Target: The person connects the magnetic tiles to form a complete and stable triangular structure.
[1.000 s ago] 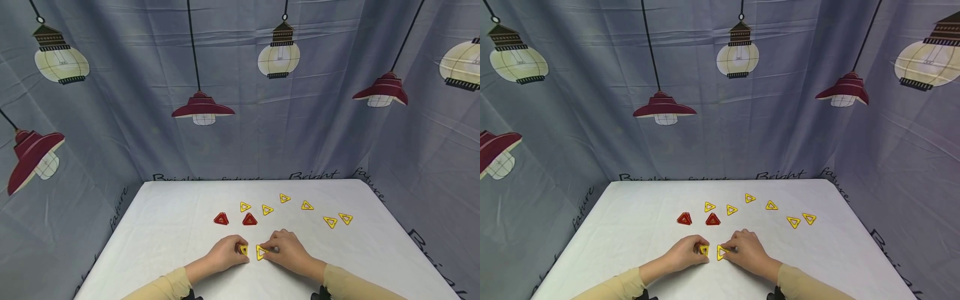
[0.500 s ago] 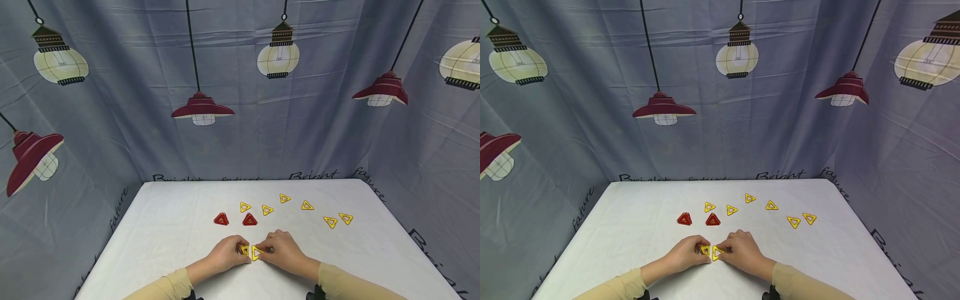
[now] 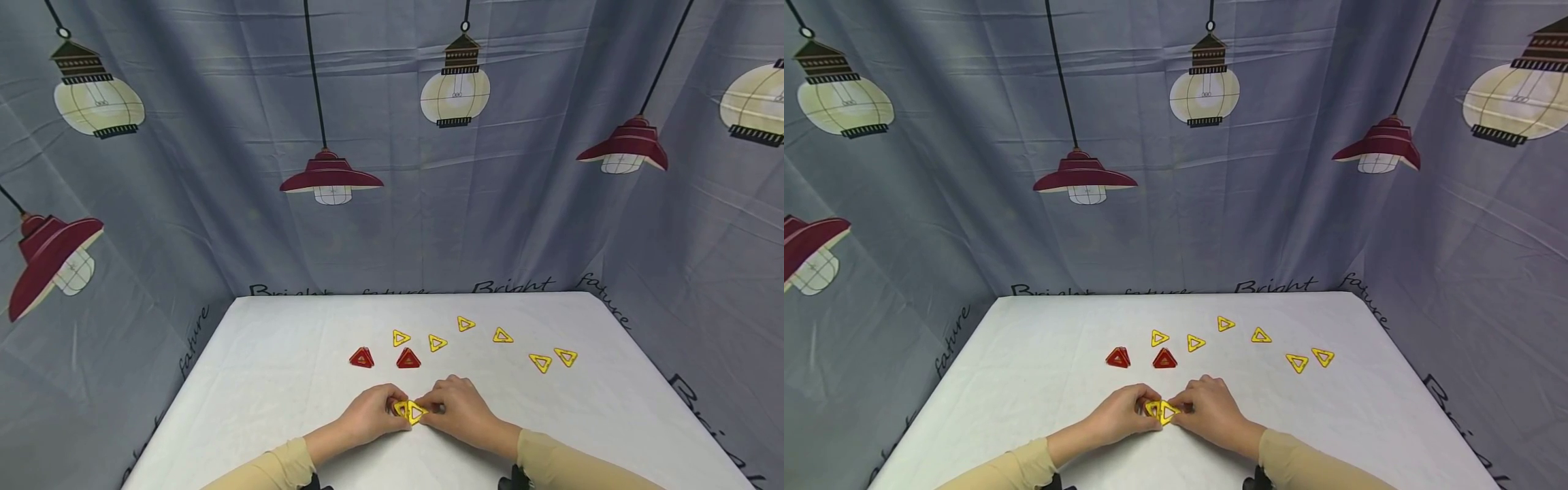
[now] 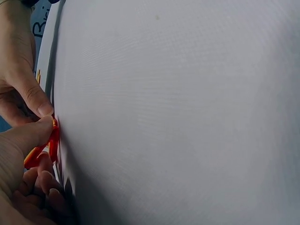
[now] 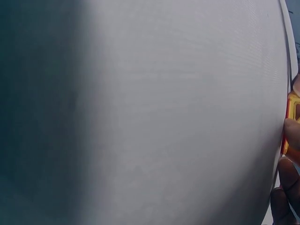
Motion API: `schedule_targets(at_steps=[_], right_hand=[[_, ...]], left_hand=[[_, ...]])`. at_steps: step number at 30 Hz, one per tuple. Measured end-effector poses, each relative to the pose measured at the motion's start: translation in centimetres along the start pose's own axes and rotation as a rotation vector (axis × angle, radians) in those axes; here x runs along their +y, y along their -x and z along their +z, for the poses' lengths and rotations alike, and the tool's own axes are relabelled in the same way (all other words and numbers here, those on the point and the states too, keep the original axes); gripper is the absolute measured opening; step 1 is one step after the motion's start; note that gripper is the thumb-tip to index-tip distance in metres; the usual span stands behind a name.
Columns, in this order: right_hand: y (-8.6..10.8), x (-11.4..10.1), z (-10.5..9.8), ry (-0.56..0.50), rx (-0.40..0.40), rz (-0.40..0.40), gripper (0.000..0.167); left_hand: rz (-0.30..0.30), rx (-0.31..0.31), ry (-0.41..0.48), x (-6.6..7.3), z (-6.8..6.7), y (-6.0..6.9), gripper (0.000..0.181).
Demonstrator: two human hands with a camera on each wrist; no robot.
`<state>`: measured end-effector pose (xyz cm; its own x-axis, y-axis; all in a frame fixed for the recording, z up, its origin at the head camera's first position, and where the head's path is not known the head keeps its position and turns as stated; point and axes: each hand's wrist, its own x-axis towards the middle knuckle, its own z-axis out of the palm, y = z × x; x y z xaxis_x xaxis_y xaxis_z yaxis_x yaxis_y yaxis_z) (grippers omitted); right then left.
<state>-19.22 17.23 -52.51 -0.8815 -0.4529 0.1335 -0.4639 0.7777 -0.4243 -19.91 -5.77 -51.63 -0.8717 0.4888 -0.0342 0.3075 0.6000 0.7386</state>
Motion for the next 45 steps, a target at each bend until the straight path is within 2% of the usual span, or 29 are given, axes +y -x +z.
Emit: schedule_targets(at_steps=[7,17,27,35,45], right_hand=[[0.03,0.08,0.01,-0.008,-0.005,0.005,0.025],[-0.03,-0.02,0.06,-0.016,-0.015,0.008,0.025],[-0.12,-0.04,0.17,-0.007,-0.015,0.016,0.025],[-0.36,-0.15,0.31,-0.007,-0.003,-0.002,0.024],[-0.39,-0.22,0.12,-0.009,0.007,-0.019,0.024]], left_hand=[[-0.002,-0.033,0.037,-0.25,-0.30,0.02,0.037],[0.008,-0.012,0.054,-0.25,-0.18,0.17,0.034],[0.070,0.049,-0.152,-0.26,-0.08,0.48,0.038],[0.068,0.076,-0.157,-0.64,0.31,0.42,0.037],[0.084,0.056,-0.177,-0.87,0.08,0.03,0.034]])
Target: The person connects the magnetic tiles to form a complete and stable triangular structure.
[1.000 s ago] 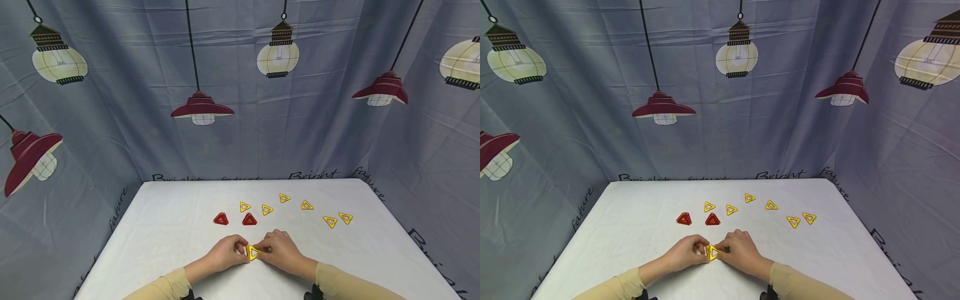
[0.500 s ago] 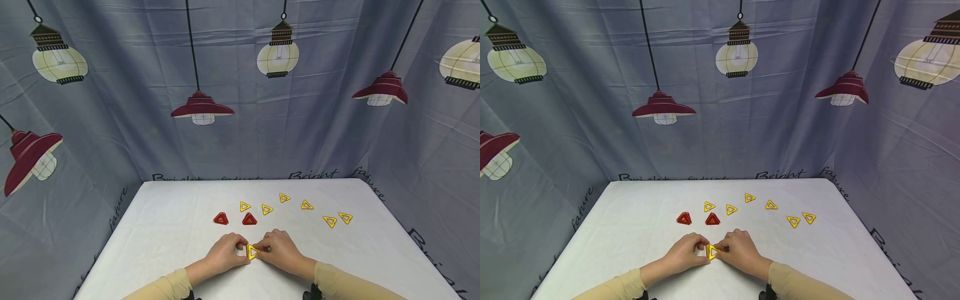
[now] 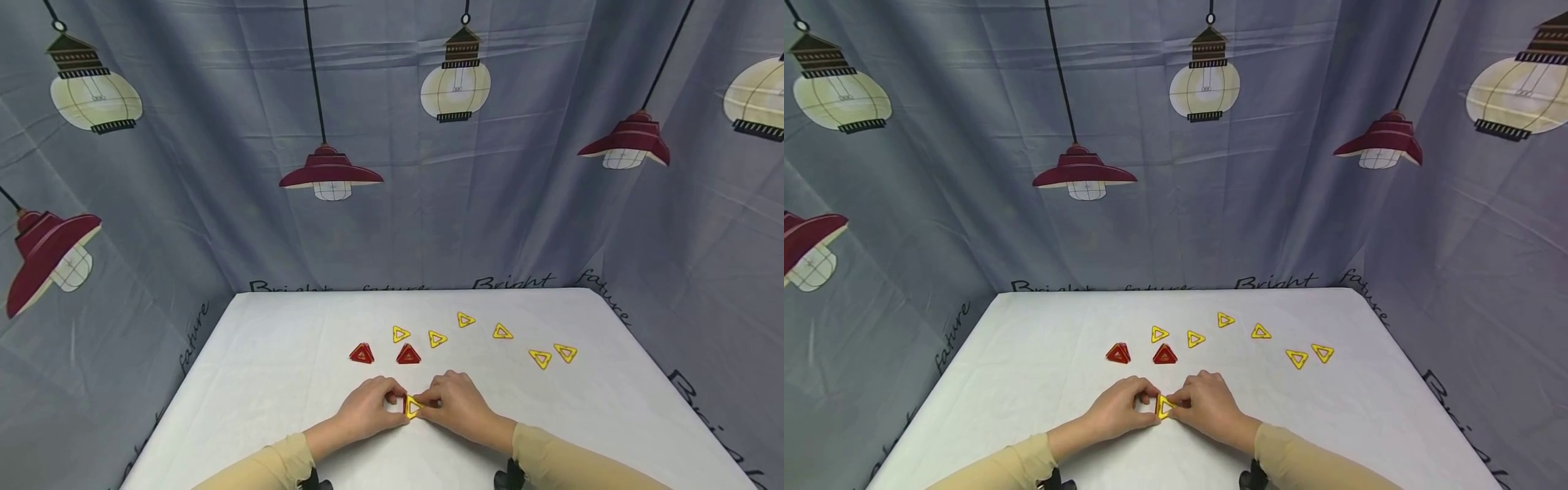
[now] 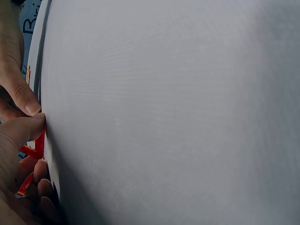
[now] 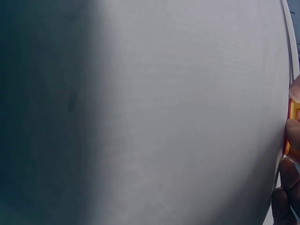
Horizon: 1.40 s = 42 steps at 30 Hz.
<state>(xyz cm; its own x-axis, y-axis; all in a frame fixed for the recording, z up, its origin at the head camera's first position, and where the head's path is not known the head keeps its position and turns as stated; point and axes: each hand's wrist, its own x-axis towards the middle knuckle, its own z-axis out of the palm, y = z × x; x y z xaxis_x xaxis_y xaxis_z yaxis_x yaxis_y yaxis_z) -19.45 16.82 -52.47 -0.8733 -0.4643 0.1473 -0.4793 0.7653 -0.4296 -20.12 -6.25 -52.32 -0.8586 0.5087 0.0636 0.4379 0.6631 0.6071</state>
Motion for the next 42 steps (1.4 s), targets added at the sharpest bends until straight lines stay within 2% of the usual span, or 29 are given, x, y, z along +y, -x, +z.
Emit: schedule_targets(at_steps=[6,11,15,17,21,24,27,34,38,42], right_hand=[[0.0,-0.1,-0.1,-0.002,-0.002,0.003,0.026],[-0.2,0.1,-0.3,-0.023,-0.051,0.018,0.026],[-0.6,0.8,-0.8,-0.053,-0.076,0.025,0.019],[-0.8,1.3,-1.1,-0.059,-0.051,0.046,0.016],[-1.6,2.8,-1.6,-0.005,0.062,0.114,0.016],[-2.2,4.3,-1.8,0.075,0.129,0.137,0.023],[-2.6,5.6,-2.1,0.146,0.142,0.139,0.035],[-3.3,6.9,-2.4,0.184,0.028,0.147,0.063],[-3.3,7.1,-2.2,0.198,-0.044,0.153,0.068],[-3.5,7.1,-2.2,0.224,-0.083,0.153,0.068]], left_hand=[[0.005,-0.004,0.016,-0.3,-0.1,-0.1,0.035],[0.011,-0.011,0.024,-0.4,-0.1,-0.1,0.036],[0.003,-0.021,0.027,-0.4,-0.2,-0.2,0.036],[0.002,-0.023,0.030,-0.5,-0.3,-0.3,0.035],[0.007,-0.024,0.028,-0.5,-0.2,-0.3,0.035],[0.009,-0.024,0.026,-0.5,-0.2,-0.3,0.036],[0.005,-0.025,0.031,-0.6,-0.1,-0.2,0.036],[-0.008,-0.023,0.030,-0.6,-0.1,-0.1,0.035],[-0.011,-0.030,0.031,-0.5,-0.1,-0.1,0.035],[-0.017,-0.035,0.030,-0.5,-0.2,0.0,0.035]])
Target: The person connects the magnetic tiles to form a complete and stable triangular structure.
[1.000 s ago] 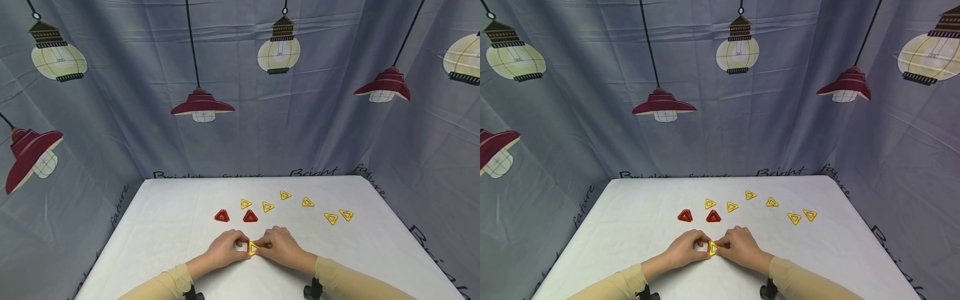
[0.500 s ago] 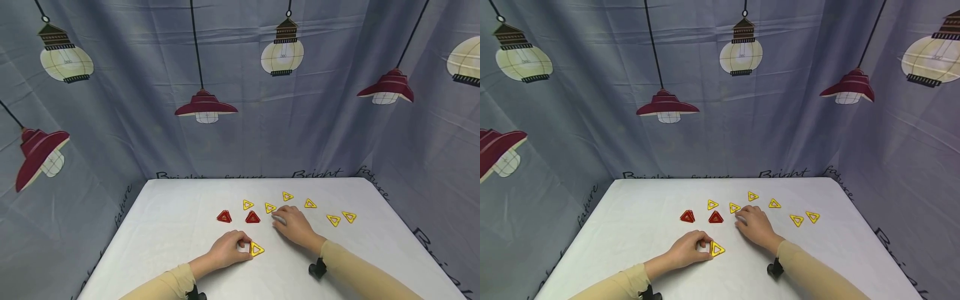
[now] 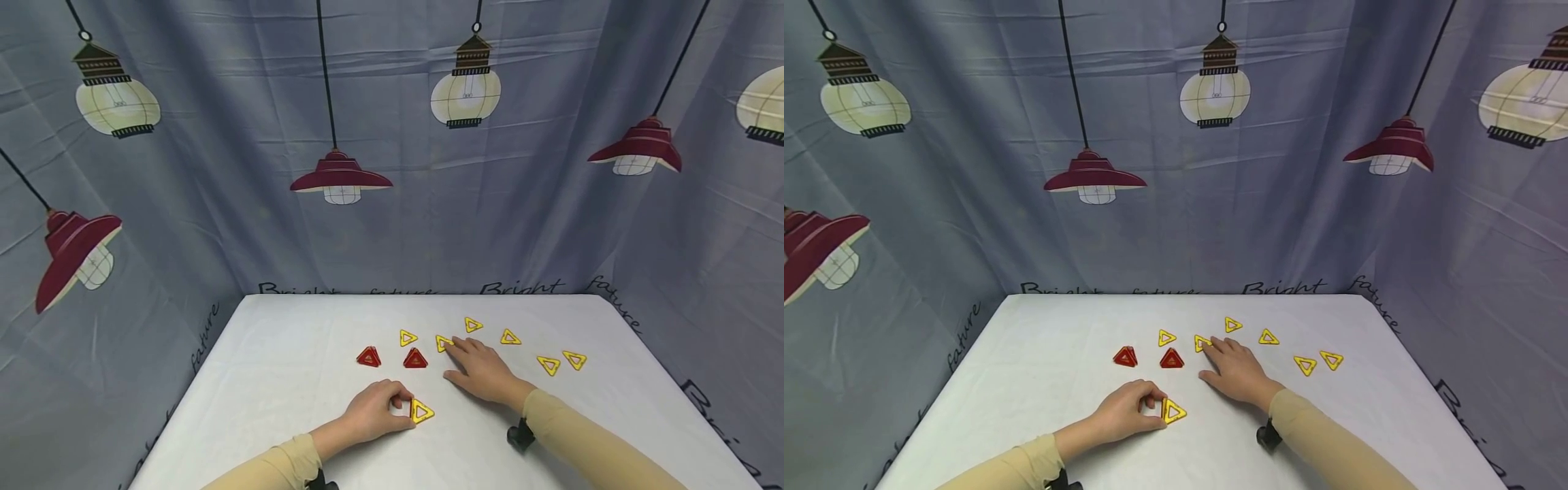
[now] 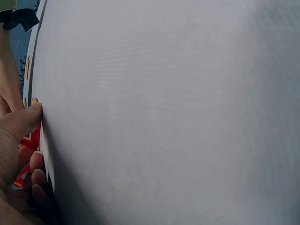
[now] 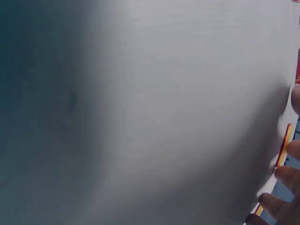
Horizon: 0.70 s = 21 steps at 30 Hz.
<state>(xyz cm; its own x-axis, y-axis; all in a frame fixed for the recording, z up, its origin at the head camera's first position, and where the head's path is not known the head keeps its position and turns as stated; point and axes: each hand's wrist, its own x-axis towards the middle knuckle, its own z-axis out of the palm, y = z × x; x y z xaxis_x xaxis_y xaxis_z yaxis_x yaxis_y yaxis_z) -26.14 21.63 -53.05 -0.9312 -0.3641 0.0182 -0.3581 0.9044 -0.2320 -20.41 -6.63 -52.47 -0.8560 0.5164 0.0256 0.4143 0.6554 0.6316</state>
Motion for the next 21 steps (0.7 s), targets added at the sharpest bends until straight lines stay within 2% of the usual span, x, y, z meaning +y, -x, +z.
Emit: schedule_targets(at_steps=[11,21], right_hand=[[0.4,-0.6,-0.8,0.027,-0.043,0.017,0.065],[2.8,-1.3,-1.6,0.020,-0.074,0.026,0.063]], left_hand=[[0.000,0.002,-0.002,0.2,-0.1,0.0,0.035],[0.010,0.010,-0.008,0.3,-0.1,0.1,0.035]])
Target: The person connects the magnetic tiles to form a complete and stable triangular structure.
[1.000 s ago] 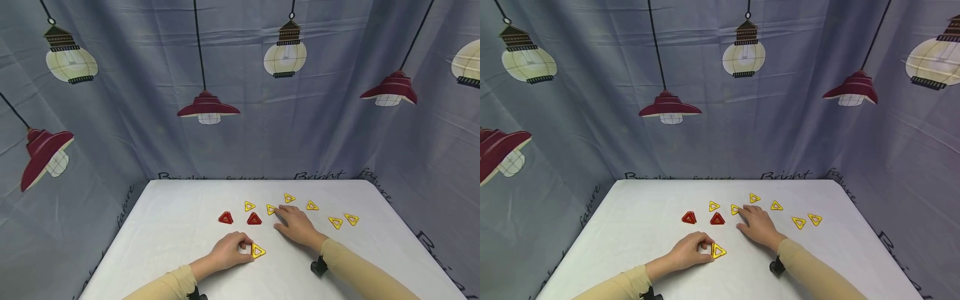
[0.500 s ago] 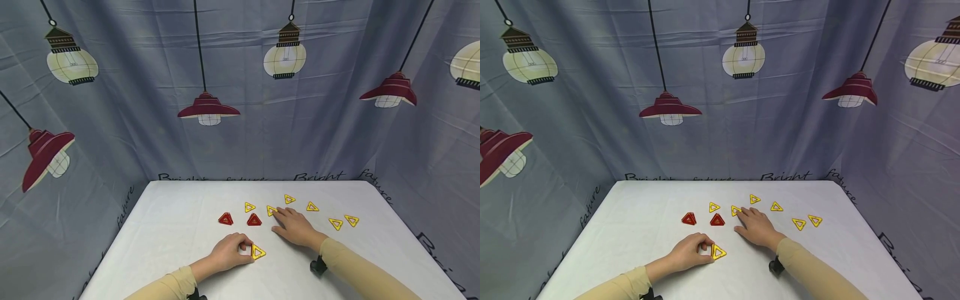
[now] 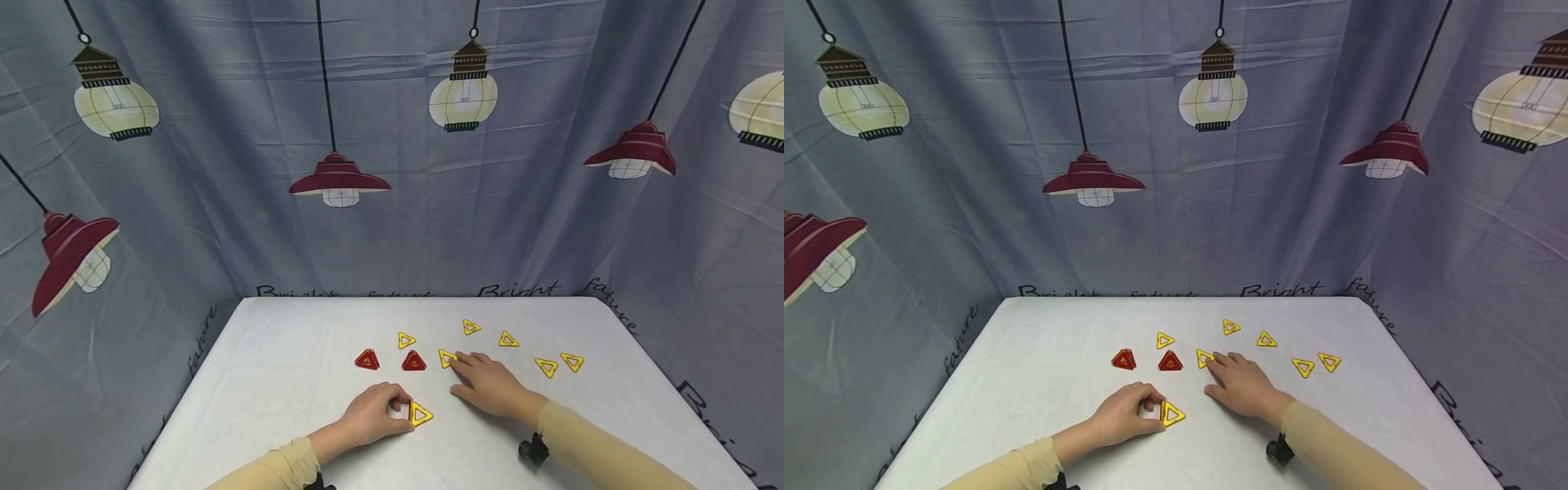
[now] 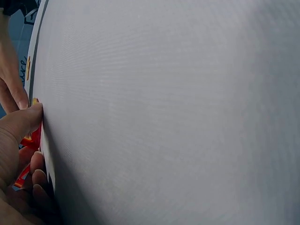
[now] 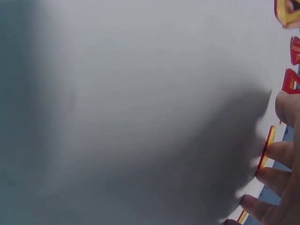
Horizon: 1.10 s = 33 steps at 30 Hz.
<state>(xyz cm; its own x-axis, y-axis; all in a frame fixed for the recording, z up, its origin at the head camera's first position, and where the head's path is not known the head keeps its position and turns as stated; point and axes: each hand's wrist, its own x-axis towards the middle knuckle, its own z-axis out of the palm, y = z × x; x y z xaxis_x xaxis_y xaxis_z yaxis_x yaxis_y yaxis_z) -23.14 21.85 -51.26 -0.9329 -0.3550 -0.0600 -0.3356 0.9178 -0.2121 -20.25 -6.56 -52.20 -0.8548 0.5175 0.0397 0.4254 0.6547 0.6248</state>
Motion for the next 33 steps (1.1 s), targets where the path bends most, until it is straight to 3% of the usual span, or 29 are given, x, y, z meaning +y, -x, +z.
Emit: schedule_targets(at_steps=[16,27,33], right_hand=[[3.0,0.5,-0.3,-0.061,-0.022,-0.048,0.052],[4.2,2.5,-0.9,-0.076,-0.022,-0.223,0.044],[4.6,3.0,-1.2,-0.107,-0.025,-0.261,0.042]], left_hand=[[0.002,0.008,0.001,-0.3,0.2,0.1,0.035],[0.012,0.009,0.001,-0.2,0.1,-0.1,0.035],[0.017,0.010,-0.003,-0.2,0.1,-0.1,0.034]])
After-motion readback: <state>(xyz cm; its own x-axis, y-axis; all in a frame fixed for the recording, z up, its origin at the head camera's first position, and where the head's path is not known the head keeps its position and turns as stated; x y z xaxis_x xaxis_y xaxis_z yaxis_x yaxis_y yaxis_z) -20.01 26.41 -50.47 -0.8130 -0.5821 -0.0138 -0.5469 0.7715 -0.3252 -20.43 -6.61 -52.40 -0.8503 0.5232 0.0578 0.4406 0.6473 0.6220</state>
